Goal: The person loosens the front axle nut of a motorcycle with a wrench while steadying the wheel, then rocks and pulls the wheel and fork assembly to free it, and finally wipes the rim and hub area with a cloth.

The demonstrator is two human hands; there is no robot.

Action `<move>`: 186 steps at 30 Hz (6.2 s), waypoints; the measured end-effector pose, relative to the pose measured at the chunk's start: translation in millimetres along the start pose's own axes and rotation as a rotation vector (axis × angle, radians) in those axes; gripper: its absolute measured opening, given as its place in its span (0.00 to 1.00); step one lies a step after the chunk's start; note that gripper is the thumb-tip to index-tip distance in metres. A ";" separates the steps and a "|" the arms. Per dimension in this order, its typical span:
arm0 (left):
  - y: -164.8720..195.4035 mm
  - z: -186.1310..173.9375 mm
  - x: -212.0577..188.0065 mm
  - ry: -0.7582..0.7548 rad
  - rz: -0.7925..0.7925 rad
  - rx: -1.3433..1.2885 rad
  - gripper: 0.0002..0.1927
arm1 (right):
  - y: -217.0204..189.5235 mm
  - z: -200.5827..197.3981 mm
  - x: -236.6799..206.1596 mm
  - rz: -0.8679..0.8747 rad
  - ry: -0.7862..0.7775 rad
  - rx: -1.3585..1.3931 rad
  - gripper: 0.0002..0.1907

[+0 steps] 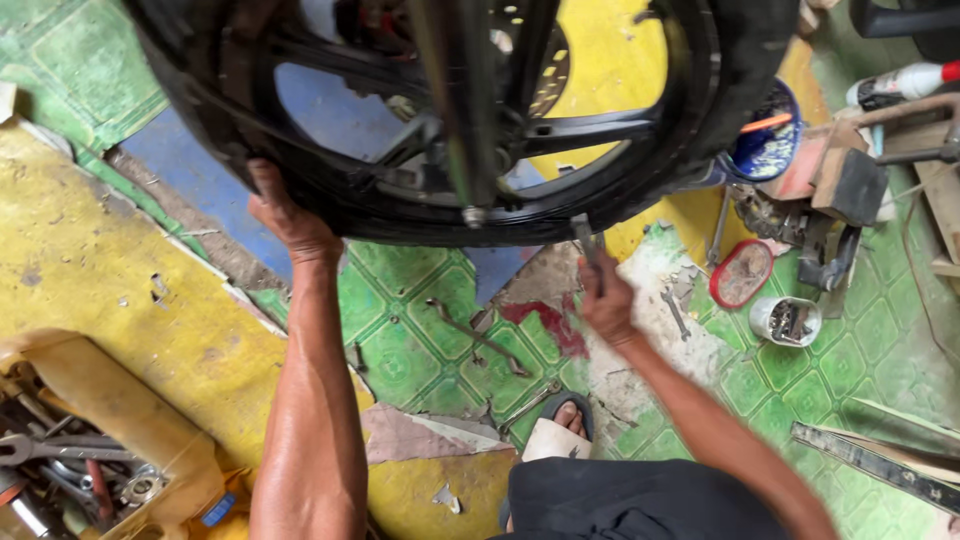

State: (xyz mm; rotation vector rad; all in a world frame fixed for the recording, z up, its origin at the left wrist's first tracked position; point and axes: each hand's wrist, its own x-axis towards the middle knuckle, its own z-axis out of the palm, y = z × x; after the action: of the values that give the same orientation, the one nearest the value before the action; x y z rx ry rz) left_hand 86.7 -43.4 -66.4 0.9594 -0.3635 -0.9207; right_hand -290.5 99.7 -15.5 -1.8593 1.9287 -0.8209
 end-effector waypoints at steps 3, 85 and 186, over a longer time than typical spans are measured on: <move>4.5 3.4 8.5 0.034 -0.006 0.000 0.39 | -31.5 43.9 -8.1 0.089 0.214 0.205 0.17; -12.2 94.6 -146.0 -0.848 0.525 1.133 0.22 | -127.2 -172.3 168.6 -0.196 -1.130 -1.099 0.13; 50.1 6.5 -22.8 0.351 0.568 0.814 0.30 | -153.4 -115.6 142.7 -0.535 -0.651 -0.732 0.13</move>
State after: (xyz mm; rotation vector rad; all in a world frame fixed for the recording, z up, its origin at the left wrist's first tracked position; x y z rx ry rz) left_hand 94.7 -16.1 -18.8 1.6167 -0.6867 -0.0431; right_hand -252.0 -17.7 189.4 -2.6610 1.3915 0.4551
